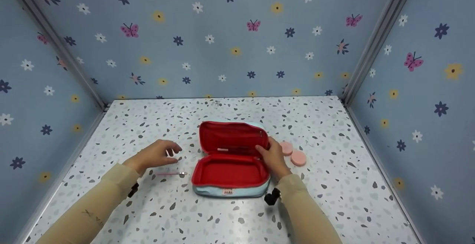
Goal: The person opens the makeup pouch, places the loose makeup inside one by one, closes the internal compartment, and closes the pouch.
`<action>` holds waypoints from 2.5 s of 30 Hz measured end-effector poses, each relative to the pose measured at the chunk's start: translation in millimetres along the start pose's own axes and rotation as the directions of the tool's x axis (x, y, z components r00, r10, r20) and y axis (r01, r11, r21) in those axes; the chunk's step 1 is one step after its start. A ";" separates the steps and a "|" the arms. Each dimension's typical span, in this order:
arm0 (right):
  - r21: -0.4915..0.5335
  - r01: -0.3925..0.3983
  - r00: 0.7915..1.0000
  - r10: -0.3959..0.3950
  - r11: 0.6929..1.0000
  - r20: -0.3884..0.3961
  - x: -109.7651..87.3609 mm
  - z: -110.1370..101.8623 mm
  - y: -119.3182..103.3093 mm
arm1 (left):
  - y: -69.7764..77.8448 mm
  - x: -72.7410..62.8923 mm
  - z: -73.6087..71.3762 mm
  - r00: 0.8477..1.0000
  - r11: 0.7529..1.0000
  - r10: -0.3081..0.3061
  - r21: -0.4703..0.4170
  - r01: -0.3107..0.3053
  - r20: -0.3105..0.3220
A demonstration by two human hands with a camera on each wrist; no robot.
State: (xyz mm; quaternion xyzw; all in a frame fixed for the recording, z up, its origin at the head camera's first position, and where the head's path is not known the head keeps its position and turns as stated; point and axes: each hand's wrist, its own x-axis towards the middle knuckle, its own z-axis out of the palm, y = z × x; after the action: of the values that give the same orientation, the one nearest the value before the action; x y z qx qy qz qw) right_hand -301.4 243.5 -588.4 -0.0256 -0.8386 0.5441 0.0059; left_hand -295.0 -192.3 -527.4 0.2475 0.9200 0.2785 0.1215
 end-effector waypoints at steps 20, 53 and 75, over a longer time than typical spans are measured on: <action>0.020 0.016 1.000 -0.016 1.000 -0.003 0.7 0.9 1.5 | -23.1 -27.8 8.5 0.995 0.997 -0.070 -0.025 0.072 0.068; -0.008 0.016 1.000 -0.016 1.000 -0.006 1.0 0.3 1.3 | -30.1 -24.6 18.6 0.976 0.986 -0.163 0.056 0.156 0.143; 0.005 0.031 0.999 -0.031 1.000 -0.019 0.7 2.3 2.2 | -24.2 -23.1 20.0 0.989 0.992 -0.126 0.038 0.123 0.073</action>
State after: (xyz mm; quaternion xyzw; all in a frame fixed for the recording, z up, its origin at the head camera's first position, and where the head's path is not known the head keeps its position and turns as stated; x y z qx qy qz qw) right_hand -302.1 242.3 -591.4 -0.0177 -0.8374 0.5459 0.0222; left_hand -277.6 -212.9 -555.6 0.2020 0.9330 0.2454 0.1689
